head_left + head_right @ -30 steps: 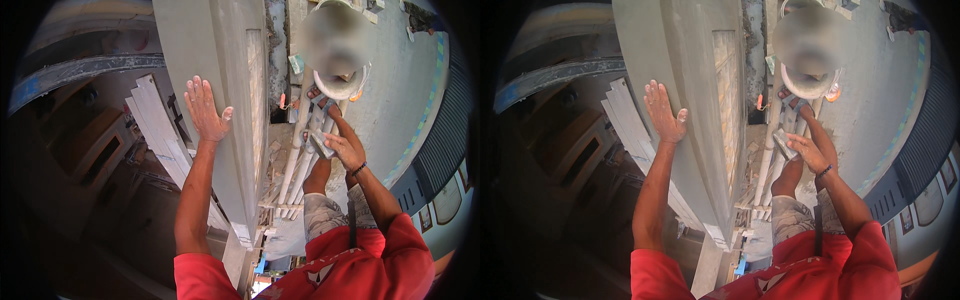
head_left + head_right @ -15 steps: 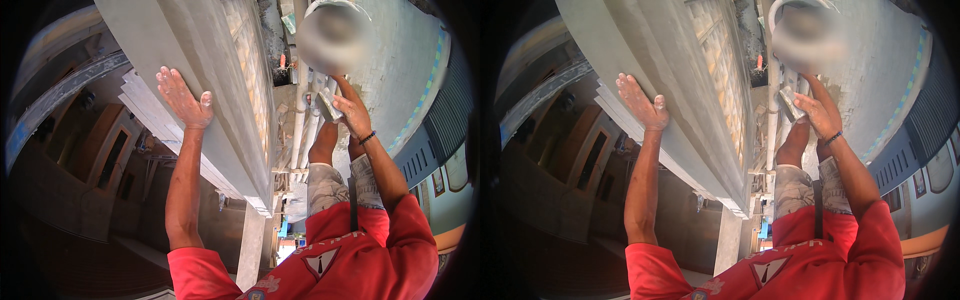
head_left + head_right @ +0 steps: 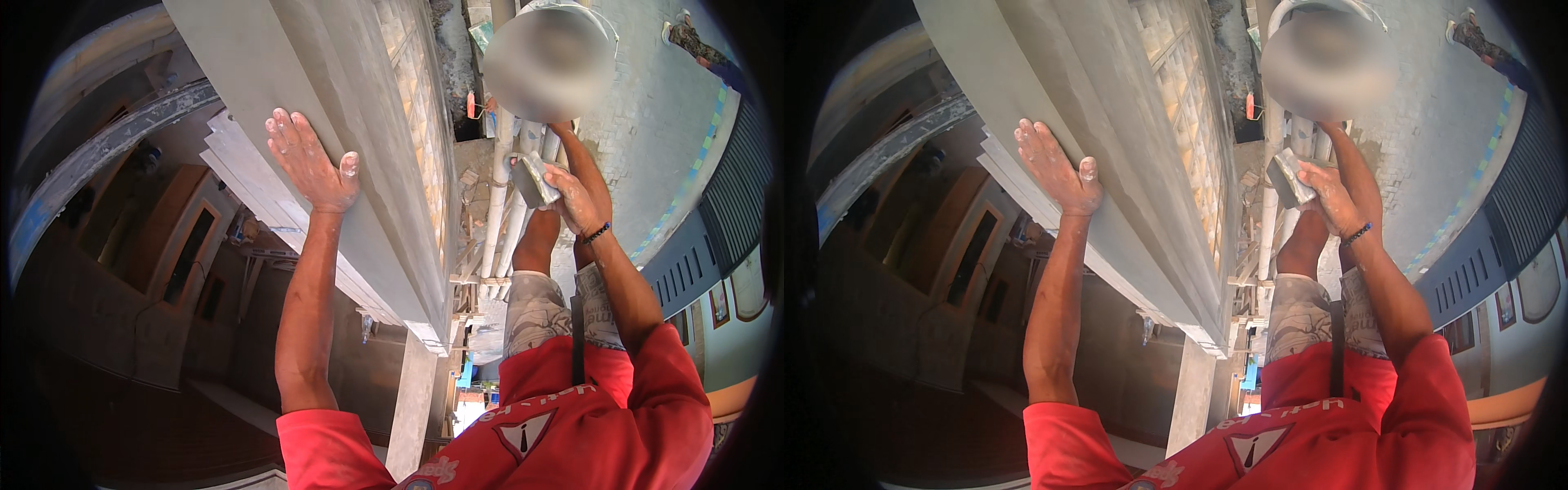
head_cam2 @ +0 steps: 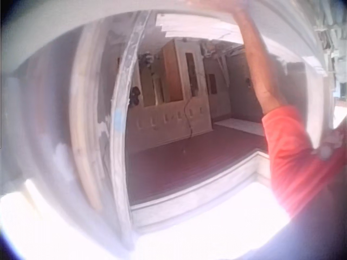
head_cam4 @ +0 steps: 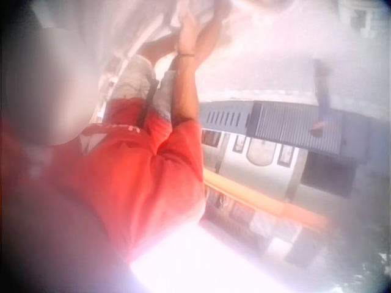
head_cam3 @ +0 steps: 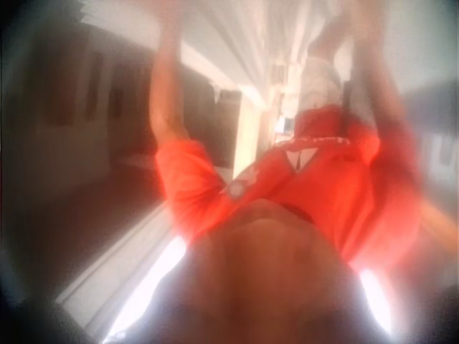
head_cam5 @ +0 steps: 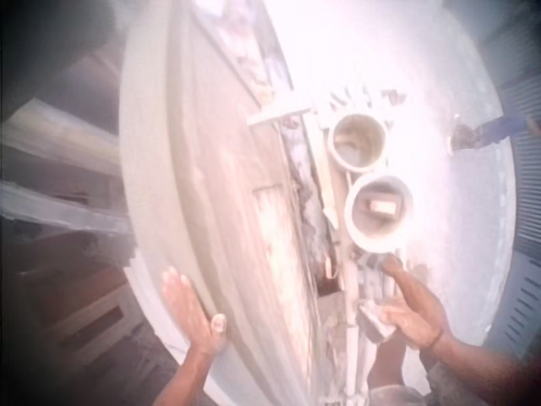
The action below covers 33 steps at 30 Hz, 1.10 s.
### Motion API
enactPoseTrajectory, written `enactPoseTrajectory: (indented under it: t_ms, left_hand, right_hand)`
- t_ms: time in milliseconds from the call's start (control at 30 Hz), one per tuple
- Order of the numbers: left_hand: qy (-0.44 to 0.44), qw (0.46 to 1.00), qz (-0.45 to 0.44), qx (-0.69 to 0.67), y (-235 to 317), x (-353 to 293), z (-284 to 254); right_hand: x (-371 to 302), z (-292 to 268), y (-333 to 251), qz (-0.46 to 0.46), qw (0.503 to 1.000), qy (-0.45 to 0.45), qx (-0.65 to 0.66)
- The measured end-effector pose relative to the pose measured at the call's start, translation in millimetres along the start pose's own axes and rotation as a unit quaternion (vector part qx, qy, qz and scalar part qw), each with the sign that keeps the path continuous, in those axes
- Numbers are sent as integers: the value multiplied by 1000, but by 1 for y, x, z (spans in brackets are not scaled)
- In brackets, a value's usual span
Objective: The person sands a long, curved wooden beam using a sanding block, moving along its length and occasionally dipping the block into a bucket of water. The person works on both the top and side surfaces of the beam.
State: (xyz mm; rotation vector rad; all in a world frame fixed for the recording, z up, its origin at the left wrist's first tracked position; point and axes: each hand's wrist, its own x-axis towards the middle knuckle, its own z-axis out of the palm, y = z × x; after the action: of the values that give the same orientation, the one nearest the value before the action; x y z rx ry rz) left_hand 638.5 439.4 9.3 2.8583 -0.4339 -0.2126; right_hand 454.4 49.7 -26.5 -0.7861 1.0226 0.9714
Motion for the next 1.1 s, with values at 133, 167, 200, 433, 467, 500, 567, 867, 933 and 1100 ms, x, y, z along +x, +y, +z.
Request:
enactPoseTrajectory:
  t_ms: [133,167,200,433,467,500,567,867,933,1100]
  left_hand:
    - [2,1000,8,16,-1,-3,-2]
    - [1,1000,6,14,-1,-3,0]
    - [0,1000,3,11,-2,-3,0]
    - [11,1000,10,20,0,-3,-4]
    - [10,999,13,27,0,-3,-5]
    - [10,1000,9,24,1,-2,-4]
    - [11,1000,7,21,1,-2,-3]
    - [36,999,9,18,2,-1,0]
    - [39,999,6,14,4,-1,-2]
    - [55,998,9,17,7,4,-4]
  right_hand:
    - [-10,6,-9,6,996,-13,82]
    - [-11,3,-9,5,995,-13,98]
    - [-10,-2,-10,3,993,-13,114]
    - [-11,-32,-47,-19,993,59,105]
    - [-12,-30,-56,-30,990,73,118]
    - [-11,-35,-62,-33,988,62,137]
    - [-11,-44,-69,-33,986,35,157]
    - [-13,-73,-45,-37,977,12,210]
    - [-22,-73,-37,-42,974,23,219]
    - [-42,-86,-26,-94,983,19,157]
